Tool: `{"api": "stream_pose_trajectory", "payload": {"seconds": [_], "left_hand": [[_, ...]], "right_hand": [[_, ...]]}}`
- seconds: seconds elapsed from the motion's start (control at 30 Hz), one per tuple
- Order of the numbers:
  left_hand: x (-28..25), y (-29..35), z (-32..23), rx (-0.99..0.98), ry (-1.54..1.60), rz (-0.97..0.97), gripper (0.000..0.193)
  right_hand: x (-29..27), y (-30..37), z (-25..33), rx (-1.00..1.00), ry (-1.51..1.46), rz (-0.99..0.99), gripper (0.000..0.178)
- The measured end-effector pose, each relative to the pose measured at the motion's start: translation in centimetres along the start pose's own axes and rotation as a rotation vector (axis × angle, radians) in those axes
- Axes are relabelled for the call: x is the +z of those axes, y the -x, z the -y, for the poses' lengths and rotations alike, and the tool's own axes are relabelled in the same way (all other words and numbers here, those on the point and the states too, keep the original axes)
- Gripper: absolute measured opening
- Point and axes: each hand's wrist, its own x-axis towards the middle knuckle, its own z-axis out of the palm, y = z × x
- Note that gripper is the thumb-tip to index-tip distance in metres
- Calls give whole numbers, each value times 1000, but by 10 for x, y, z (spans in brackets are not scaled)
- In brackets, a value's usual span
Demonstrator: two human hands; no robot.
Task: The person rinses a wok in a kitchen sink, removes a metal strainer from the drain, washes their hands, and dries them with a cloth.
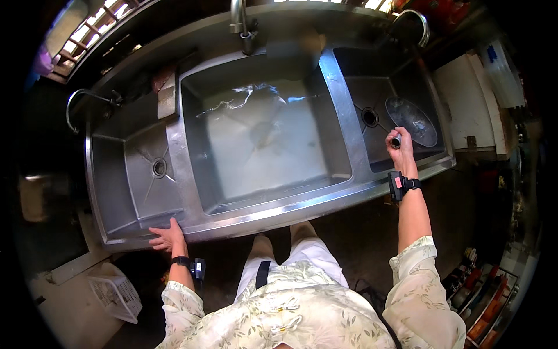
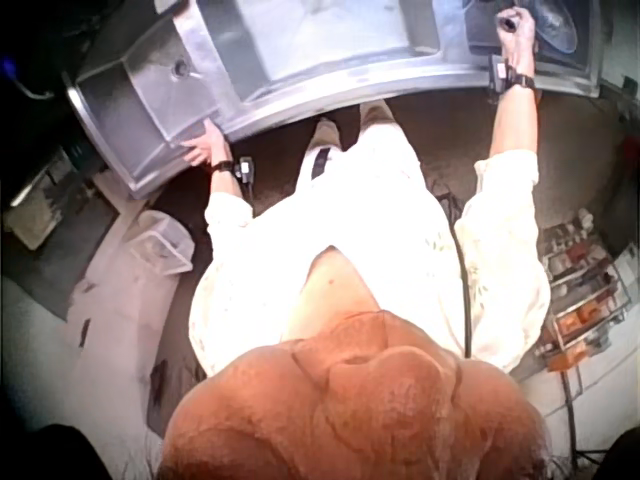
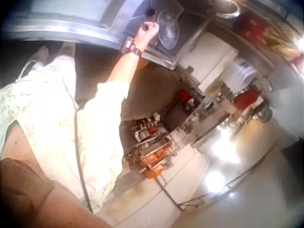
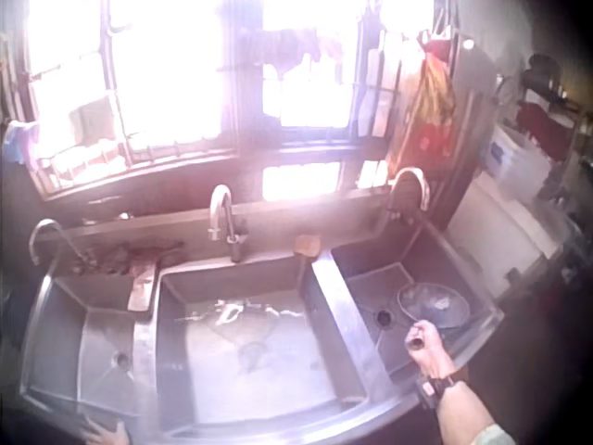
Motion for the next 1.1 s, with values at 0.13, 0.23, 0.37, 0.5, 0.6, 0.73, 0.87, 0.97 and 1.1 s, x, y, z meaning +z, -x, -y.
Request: {"api": "stream_pose_trajectory", "payload": {"seconds": [0.13, 0.23, 0.37, 0.5, 0.6, 0.73, 0.87, 0.97, 1.1], "left_hand": [[10, 17, -5, -108, 31, 27, 98], [10, 21, -18, -226, 53, 70, 98], [-7, 52, -42, -279, 112, 51, 96], [-19, 57, -41, -245, 74, 51, 74], [-17, 49, -42, -208, 28, -19, 71], [-13, 44, -35, -213, 49, -32, 72], [-18, 41, -36, -215, 83, -33, 72], [-6, 41, -36, -200, 70, -53, 75], [-17, 51, -43, -233, 73, 11, 71]], "right_hand": [[-14, -17, 0, 11, 51, 93, 5], [2, 24, -23, -203, 382, 283, 38], [23, 68, -62, -164, 841, 322, 14], [62, 78, -129, -60, 1334, 366, 20], [39, 9, -192, -650, 1703, 442, 29], [65, -23, -227, -578, 1913, 255, 34], [59, -52, -270, -472, 1937, 207, 34], [62, -41, -306, -146, 1726, 299, 34], [93, 6, -329, 359, 1402, 457, 16]]}}
